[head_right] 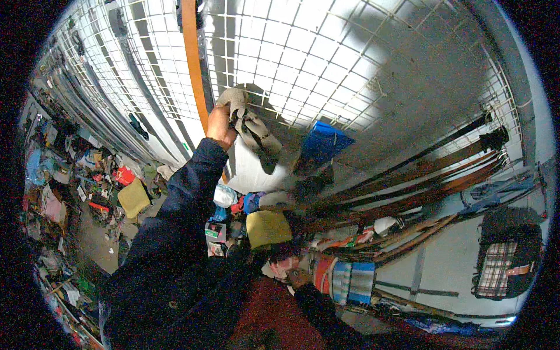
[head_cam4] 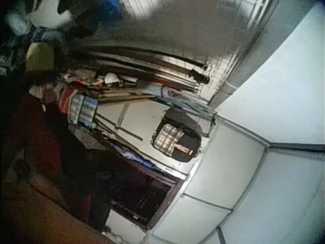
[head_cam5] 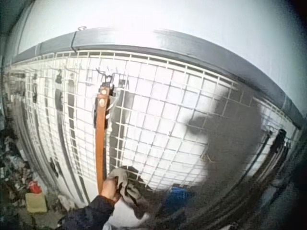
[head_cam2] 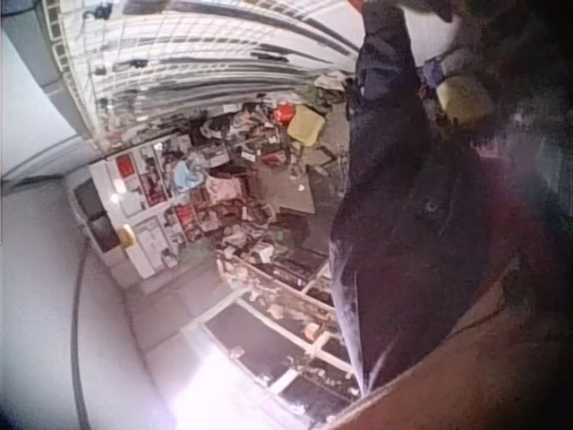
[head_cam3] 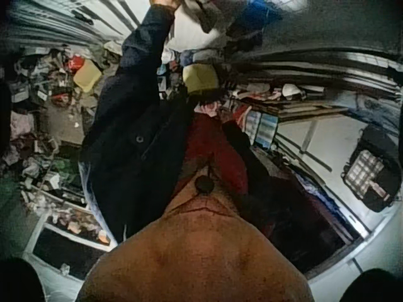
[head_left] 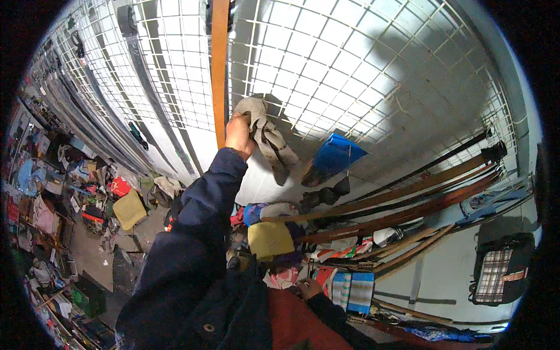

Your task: The person wipes a metal grid panel mounted on a wall using a cloth. They move the cloth back and forth across the surface, covering different sections of the grid throughout the clip.

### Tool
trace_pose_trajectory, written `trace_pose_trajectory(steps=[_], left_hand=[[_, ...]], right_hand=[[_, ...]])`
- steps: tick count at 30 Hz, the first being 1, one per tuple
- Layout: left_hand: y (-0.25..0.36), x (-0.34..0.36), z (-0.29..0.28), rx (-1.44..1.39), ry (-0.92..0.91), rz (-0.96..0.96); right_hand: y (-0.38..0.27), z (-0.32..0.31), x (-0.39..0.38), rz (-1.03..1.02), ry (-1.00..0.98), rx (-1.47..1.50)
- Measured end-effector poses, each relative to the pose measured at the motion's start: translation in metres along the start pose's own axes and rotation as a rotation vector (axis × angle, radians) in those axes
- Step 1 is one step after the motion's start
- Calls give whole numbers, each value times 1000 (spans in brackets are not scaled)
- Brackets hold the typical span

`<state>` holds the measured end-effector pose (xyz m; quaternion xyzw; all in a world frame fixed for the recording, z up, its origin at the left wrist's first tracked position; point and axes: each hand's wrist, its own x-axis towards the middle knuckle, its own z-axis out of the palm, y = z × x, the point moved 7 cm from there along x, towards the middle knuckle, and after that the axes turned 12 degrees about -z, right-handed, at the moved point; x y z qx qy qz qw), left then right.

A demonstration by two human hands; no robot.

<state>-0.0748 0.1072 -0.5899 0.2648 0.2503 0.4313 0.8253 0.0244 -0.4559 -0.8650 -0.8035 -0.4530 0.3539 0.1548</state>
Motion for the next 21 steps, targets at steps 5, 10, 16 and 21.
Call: trace_pose_trajectory(steps=[5,10,16,21], left_hand=[[31,-25,19,1329,299,710],[14,-38,11,1819,176,809],[-29,-55,-25,1746,334,647],[-44,-52,-24,1835,221,579]], right_hand=[[7,3,5,143,-16,359],[-23,-15,8,-106,111,101],[-8,-16,14,-36,108,77],[-9,-15,-3,97,123,544]])
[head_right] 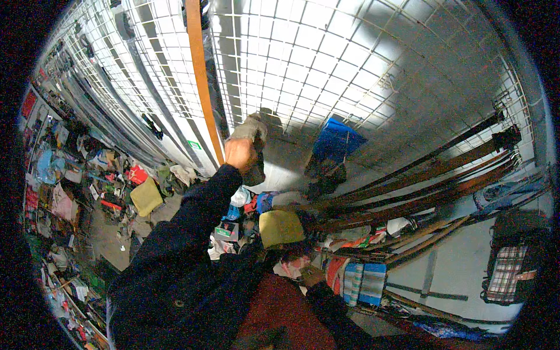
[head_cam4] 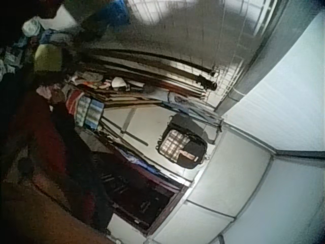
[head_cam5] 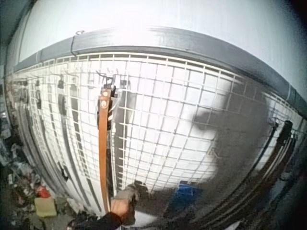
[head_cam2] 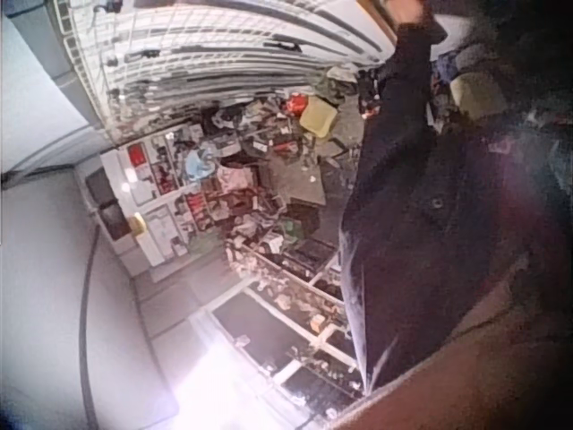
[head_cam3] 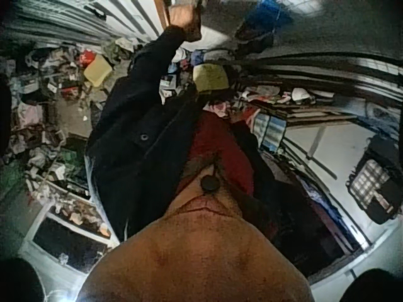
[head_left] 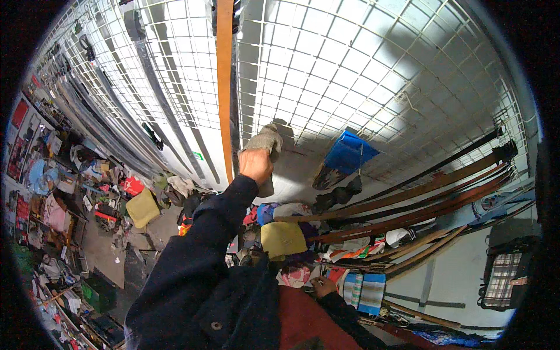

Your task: The person wipes a metal grid panel mounted on a wall using a cloth. They move the cloth back and forth across the surface, covering different sections of the grid throughout the clip.

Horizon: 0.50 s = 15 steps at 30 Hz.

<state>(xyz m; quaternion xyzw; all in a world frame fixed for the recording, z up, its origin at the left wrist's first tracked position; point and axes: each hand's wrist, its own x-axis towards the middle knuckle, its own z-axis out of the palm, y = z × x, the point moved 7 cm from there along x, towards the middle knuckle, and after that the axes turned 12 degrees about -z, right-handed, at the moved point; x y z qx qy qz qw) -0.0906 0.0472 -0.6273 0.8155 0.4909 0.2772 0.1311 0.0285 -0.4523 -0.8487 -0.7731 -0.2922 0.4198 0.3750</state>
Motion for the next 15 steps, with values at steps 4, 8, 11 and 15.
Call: trace_pose_trajectory(steps=[4,8,11,15], left_hand=[[19,25,-7,-49,40,60],[29,42,2,-24,-43,-56],[28,48,1,-258,-5,-136],[15,52,25,-1241,-288,-447]], right_hand=[[-23,-4,-9,-19,-55,-141],[-16,-10,-4,0,-31,-360],[1,-7,0,-39,-14,-342],[8,6,6,-67,-59,-273]])
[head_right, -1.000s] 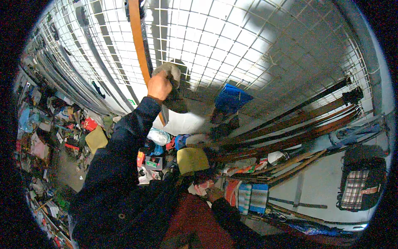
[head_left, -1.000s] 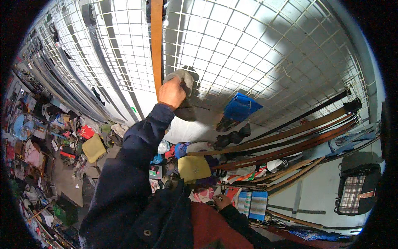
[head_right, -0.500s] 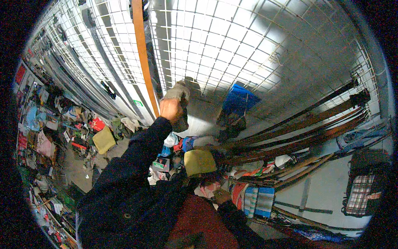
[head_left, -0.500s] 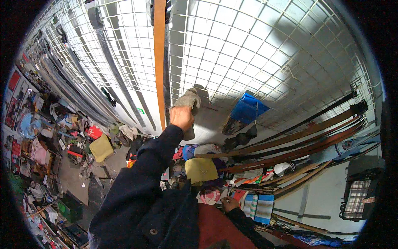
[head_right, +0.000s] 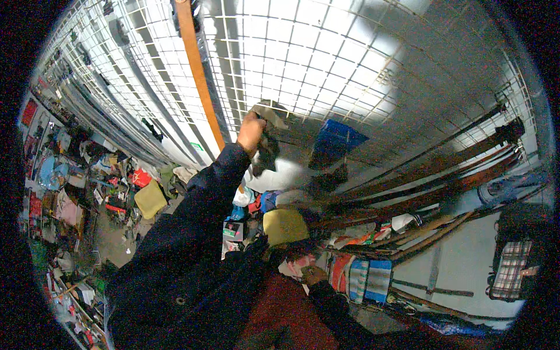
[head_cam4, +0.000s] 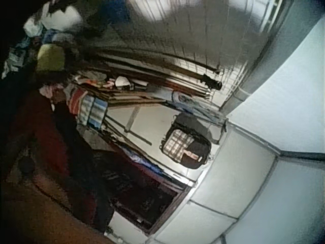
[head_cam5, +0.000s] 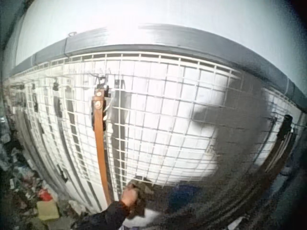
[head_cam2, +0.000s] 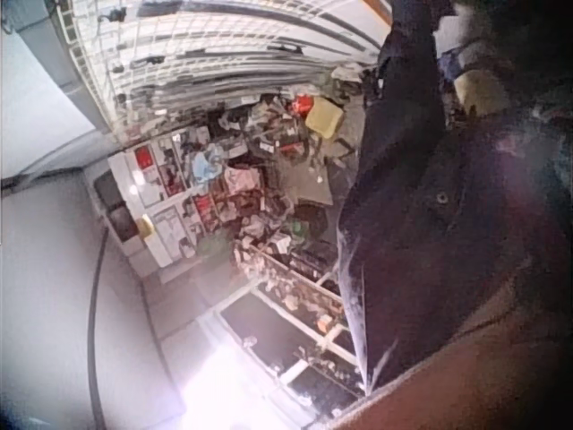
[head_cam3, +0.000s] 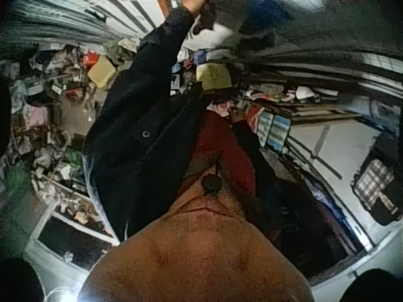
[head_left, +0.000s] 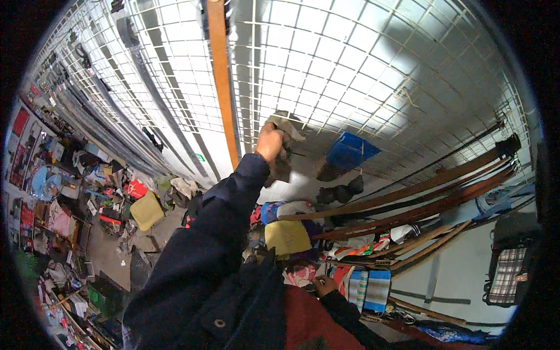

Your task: The person wipes a metal grid panel mounted on a wall using a cloth. They move the cloth back and forth across the surface, covering different sections of the grid throughout the clip.

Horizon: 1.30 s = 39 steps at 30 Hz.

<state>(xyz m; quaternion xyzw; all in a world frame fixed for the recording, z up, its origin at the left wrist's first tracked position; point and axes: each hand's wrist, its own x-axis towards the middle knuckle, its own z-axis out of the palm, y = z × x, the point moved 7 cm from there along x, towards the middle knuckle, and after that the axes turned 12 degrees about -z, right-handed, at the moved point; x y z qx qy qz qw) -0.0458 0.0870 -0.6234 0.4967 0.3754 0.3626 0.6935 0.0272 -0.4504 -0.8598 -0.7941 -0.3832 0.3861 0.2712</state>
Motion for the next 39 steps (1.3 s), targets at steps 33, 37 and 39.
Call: trace_pose_trajectory(steps=[33,37,39], left_hand=[[8,6,-6,-68,-284,-175],[-23,1,8,-773,-265,-295],[-33,-7,12,-840,-186,-276]], right_hand=[[-11,24,4,171,-33,317],[-14,31,5,239,-86,408],[-19,30,-1,258,-148,496]])
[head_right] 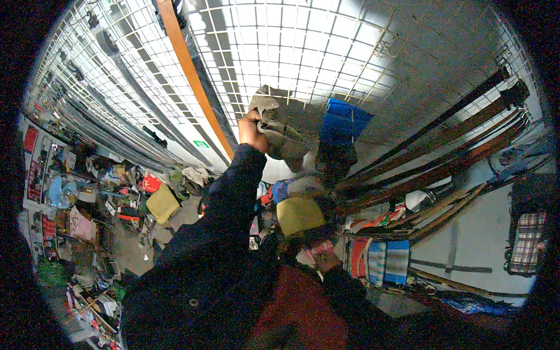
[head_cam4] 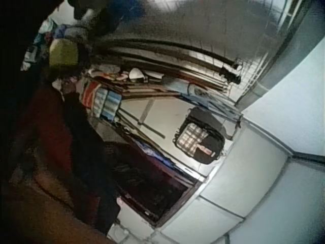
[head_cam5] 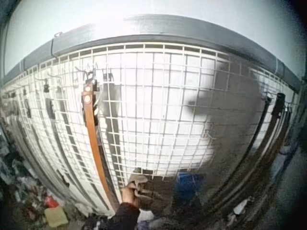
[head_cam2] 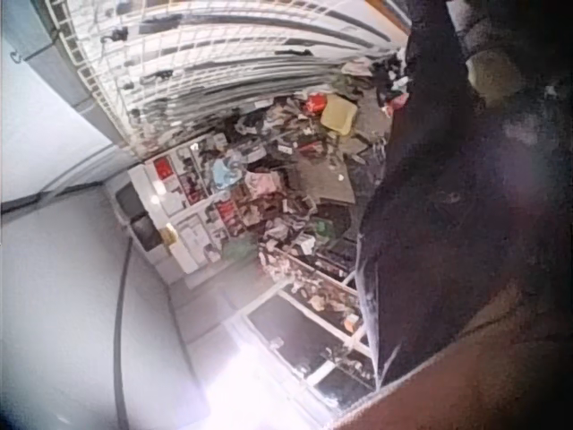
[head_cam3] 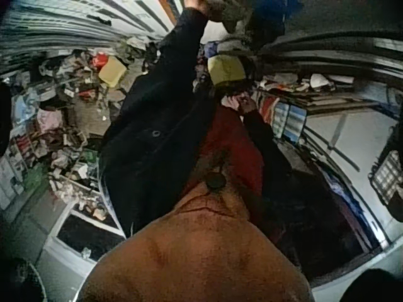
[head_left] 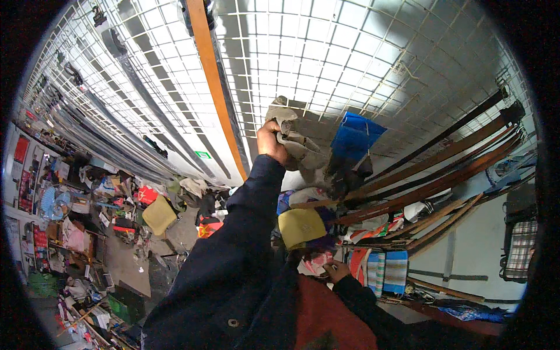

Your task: The person wipes a metal grid panel mounted on a wall using a cloth. They move the cloth back and forth across the surface, covering different sections of the grid throughout the clip.

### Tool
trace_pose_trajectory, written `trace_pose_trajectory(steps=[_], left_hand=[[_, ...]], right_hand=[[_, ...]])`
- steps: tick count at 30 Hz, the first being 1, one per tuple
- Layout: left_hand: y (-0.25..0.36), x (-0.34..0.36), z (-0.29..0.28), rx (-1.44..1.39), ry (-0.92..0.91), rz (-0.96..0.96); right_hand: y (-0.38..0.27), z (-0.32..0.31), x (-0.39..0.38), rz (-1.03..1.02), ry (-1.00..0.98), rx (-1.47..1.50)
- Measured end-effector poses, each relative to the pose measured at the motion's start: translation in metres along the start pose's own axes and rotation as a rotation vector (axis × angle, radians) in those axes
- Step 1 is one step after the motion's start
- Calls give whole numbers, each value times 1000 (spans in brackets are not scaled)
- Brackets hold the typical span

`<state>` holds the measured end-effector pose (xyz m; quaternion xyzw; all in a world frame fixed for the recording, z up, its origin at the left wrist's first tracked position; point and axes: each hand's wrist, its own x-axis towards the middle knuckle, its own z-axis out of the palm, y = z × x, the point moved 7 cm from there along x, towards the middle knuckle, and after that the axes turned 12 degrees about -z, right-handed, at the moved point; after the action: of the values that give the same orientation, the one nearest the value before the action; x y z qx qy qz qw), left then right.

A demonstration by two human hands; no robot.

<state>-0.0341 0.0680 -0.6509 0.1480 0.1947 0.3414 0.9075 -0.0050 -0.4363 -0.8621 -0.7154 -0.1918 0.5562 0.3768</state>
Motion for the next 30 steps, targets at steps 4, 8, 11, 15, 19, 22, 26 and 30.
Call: trace_pose_trajectory(steps=[4,8,11,15,19,22,26,30], left_hand=[[-3,-18,-5,24,113,129],[2,-46,1,547,127,394],[-5,-64,15,1245,258,681],[-10,-59,40,1655,315,825],[-6,-38,63,1930,324,646],[-13,-27,70,2074,405,519],[-10,3,53,1925,448,415],[4,37,32,1091,-73,348]], right_hand=[[-23,-17,-16,-121,141,-595],[-15,-21,-14,-115,197,-494],[8,-27,-4,-92,174,-377],[20,-37,11,-268,139,-560],[19,-39,5,-296,165,-622],[8,-40,-11,-227,199,-557],[-20,-32,-22,-299,193,-409],[-35,-22,-20,-236,147,-582]])
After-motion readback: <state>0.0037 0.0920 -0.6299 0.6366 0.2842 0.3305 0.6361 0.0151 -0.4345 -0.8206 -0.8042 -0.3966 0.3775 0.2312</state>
